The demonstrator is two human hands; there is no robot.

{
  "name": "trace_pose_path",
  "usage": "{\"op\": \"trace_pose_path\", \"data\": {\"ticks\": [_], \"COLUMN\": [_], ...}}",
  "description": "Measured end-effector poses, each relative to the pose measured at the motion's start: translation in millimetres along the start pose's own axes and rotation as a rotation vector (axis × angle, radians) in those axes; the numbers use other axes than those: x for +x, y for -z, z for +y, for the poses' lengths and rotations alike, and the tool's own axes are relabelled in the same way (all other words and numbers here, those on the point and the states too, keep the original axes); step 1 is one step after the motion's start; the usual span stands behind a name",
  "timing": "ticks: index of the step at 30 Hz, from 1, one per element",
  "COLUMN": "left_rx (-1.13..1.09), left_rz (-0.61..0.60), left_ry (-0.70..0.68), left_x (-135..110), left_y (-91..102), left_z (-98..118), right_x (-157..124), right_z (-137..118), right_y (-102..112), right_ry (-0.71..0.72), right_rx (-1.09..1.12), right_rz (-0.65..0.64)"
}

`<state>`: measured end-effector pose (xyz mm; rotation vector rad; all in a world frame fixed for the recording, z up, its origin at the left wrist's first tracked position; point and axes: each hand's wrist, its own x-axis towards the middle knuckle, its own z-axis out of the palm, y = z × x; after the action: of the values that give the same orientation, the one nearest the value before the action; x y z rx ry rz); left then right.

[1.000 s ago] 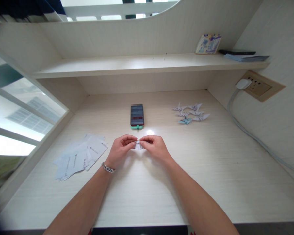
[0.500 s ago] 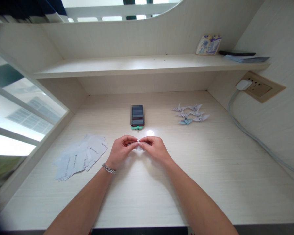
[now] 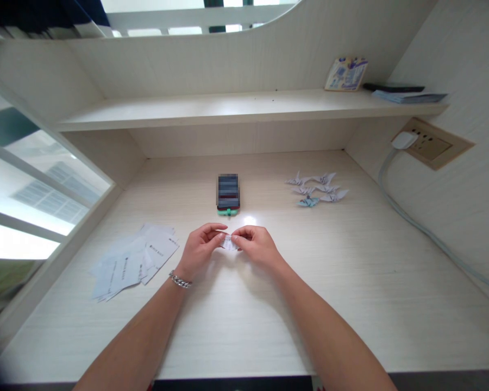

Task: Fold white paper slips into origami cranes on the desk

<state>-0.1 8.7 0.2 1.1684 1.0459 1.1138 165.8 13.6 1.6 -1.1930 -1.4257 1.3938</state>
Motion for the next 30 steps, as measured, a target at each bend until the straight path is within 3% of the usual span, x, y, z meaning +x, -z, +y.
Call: {"op": "trace_pose_path", "data": {"ticks": [5,23,30], "left_rx": [-0.080,0.171,0.170], "left_rz": [0.004,0.019,0.087], "left_ry": [0.036,-0.100,-0.143], "left_x": [1.0,-1.0,-0.6], "left_y": [1.7,-0.4,0.1], "left_z": [-2.3,-2.6,-3.0], "right_x": [0.5,-0.5,-1.2], "right_z": [2.1,2.5,1.0], "right_y": [1.3,0.6,0.8], "right_ry": [0.006,0.065,0.051], "right_rx": [-0.002,-0.097,-0.109], "right_rz": [0.010,-0.015,0.020]}}
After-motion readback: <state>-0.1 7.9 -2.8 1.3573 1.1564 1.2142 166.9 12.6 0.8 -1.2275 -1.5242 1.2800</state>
